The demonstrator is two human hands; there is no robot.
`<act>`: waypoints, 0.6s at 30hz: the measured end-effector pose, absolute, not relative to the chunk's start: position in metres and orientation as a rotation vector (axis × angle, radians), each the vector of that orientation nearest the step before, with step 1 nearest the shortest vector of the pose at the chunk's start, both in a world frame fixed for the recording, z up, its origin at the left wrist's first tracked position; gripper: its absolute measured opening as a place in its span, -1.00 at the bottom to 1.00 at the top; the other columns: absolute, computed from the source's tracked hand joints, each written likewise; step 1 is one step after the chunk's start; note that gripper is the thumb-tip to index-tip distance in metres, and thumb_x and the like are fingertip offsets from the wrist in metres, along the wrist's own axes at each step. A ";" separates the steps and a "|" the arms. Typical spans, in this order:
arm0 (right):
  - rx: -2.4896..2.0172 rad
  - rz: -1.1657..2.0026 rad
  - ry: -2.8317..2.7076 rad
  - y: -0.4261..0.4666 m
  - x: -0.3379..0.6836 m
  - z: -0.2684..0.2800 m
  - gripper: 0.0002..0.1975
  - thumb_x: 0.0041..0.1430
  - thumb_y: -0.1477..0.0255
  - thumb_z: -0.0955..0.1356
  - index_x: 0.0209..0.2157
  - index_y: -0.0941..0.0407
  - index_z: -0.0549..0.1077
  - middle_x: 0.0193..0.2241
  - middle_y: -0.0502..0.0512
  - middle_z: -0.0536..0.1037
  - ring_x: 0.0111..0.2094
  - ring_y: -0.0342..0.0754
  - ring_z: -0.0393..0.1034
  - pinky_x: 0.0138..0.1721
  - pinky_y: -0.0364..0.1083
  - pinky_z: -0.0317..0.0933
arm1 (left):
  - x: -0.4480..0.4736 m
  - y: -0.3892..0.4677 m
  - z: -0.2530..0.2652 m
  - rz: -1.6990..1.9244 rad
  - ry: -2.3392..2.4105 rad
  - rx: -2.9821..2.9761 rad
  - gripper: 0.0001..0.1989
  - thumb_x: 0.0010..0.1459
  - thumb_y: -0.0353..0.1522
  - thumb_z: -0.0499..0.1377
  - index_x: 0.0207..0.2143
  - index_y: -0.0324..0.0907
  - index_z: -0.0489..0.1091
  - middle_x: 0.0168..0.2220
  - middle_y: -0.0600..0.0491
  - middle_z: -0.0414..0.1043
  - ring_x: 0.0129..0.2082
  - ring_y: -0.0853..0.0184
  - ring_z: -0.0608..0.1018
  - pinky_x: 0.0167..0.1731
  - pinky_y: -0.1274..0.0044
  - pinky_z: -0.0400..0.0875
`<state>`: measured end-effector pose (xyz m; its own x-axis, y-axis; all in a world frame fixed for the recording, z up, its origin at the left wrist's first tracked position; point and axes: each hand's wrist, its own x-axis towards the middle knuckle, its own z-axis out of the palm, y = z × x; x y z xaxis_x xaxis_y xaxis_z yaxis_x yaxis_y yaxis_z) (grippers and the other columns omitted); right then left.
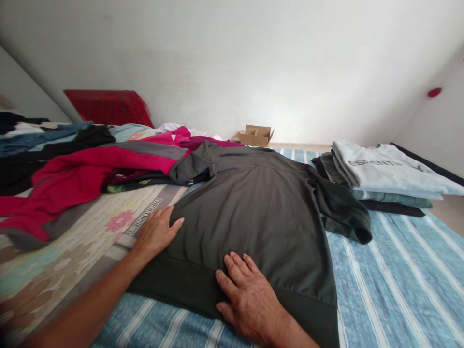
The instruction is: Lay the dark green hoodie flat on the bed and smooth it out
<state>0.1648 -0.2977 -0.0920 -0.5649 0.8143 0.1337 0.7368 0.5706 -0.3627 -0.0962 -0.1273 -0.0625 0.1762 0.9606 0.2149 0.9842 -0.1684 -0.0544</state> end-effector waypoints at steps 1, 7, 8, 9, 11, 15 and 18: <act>-1.279 0.384 -2.513 -0.298 0.165 -0.092 -0.46 0.26 0.27 0.25 0.24 0.08 0.14 0.27 0.24 0.09 0.30 0.09 -0.15 0.26 0.14 -0.16 | -0.096 -0.129 -0.059 -0.174 -1.960 -2.229 -0.52 0.20 -0.20 -0.05 0.02 -0.37 0.28 -0.05 -0.25 0.41 0.00 0.04 0.44 -0.04 0.33 0.33; -1.253 0.295 -2.452 -0.298 0.147 -0.086 -0.49 0.23 0.19 0.28 0.14 0.14 0.28 0.21 0.30 0.20 0.25 0.14 0.00 0.22 0.17 -0.07 | -0.109 -0.132 -0.051 -0.082 -2.284 -2.093 -0.53 0.20 -0.17 -0.05 0.03 -0.29 0.29 -0.15 -0.20 0.50 -0.16 0.04 0.55 -0.27 0.38 0.39; -1.224 0.275 -2.455 -0.296 0.140 -0.085 -0.50 0.22 0.18 0.27 0.11 0.15 0.31 0.20 0.31 0.22 0.24 0.15 0.03 0.22 0.16 -0.06 | -0.113 -0.131 -0.053 -0.074 -2.288 -2.102 -0.53 0.20 -0.17 -0.05 0.01 -0.28 0.31 -0.16 -0.20 0.51 -0.16 0.04 0.55 -0.26 0.38 0.39; -1.190 0.251 -2.466 -0.294 0.133 -0.084 -0.52 0.23 0.17 0.27 0.07 0.17 0.33 0.19 0.31 0.24 0.22 0.15 0.05 0.22 0.16 -0.05 | -0.118 -0.130 -0.055 -0.071 -2.283 -2.118 -0.55 0.19 -0.16 -0.06 -0.02 -0.27 0.34 -0.19 -0.18 0.52 -0.16 0.04 0.55 -0.26 0.39 0.38; -1.115 0.172 -2.507 -0.290 0.116 -0.083 -0.56 0.24 0.19 0.26 0.01 0.20 0.36 0.16 0.32 0.27 0.20 0.17 0.08 0.20 0.16 -0.02 | -0.126 -0.128 -0.059 -0.083 -2.253 -2.156 -0.58 0.19 -0.17 -0.08 -0.11 -0.23 0.38 -0.23 -0.15 0.53 -0.16 0.05 0.55 -0.26 0.41 0.37; -1.046 -0.074 -2.522 -0.284 0.090 -0.093 -0.69 0.28 0.33 0.21 -0.10 0.23 0.42 0.08 0.32 0.35 0.14 0.19 0.16 0.14 0.15 0.07 | -0.134 -0.127 -0.062 -0.114 -2.192 -2.209 -0.63 0.19 -0.19 -0.11 -0.20 -0.20 0.38 -0.30 -0.11 0.53 -0.17 0.10 0.55 -0.28 0.46 0.36; -1.041 -0.149 -2.467 -0.283 0.085 -0.105 -0.76 0.27 0.38 0.21 -0.17 0.21 0.42 0.05 0.28 0.38 0.10 0.17 0.21 0.12 0.13 0.11 | -0.137 -0.127 -0.062 -0.139 -2.179 -2.228 -0.65 0.19 -0.20 -0.12 -0.24 -0.18 0.36 -0.35 -0.07 0.52 -0.20 0.13 0.56 -0.29 0.48 0.35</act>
